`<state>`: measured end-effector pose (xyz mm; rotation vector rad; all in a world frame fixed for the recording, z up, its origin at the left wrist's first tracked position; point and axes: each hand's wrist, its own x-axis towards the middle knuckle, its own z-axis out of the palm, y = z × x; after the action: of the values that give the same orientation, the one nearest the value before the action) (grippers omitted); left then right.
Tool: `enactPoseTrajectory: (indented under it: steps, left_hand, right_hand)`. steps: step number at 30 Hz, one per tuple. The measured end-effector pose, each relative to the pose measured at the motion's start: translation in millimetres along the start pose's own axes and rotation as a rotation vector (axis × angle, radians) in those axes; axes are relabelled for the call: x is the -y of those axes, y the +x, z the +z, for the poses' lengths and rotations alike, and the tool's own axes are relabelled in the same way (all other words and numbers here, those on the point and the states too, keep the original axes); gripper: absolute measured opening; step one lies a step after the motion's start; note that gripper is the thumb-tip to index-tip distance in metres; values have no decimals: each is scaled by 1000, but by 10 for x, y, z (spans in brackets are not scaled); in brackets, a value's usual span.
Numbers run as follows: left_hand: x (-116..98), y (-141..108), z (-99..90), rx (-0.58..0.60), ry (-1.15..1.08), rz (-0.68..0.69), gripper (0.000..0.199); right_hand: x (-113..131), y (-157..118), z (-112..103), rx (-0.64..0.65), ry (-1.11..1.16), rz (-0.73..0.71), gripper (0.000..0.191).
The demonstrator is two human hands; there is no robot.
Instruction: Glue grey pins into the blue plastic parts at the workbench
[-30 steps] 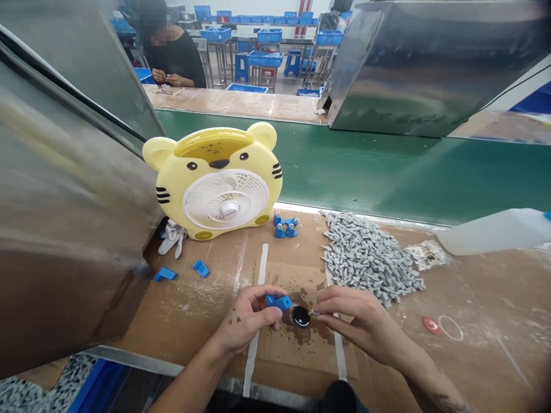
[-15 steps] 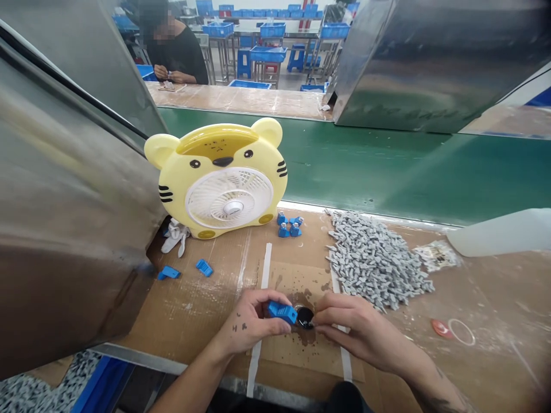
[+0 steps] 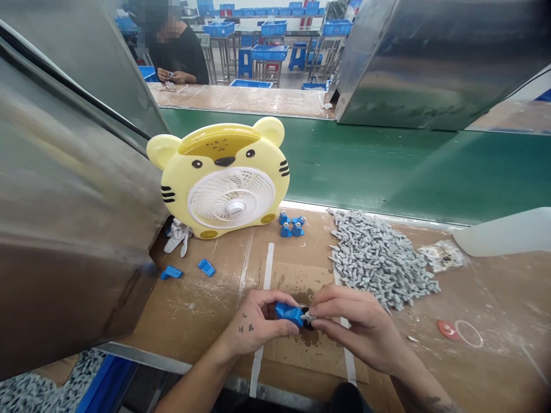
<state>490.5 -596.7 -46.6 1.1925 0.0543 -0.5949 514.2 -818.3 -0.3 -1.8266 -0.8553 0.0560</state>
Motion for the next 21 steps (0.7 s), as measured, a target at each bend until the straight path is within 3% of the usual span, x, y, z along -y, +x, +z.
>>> enactPoseTrajectory:
  steps: [5, 10, 13, 21]
  left_hand:
    - [-103, -4, 32, -10, 70, 6, 25]
    - [-272, 0, 76, 161, 65, -66, 29]
    - [-344, -9, 98, 166, 30, -94, 29]
    - [-310, 11, -10, 304, -81, -175, 36]
  right_hand:
    - [23, 42, 8, 52, -36, -6, 9]
    - [27, 68, -32, 50, 138, -98, 9]
    - [69, 84, -55, 15, 95, -132, 12]
    - [156, 104, -68, 20, 185, -61, 11]
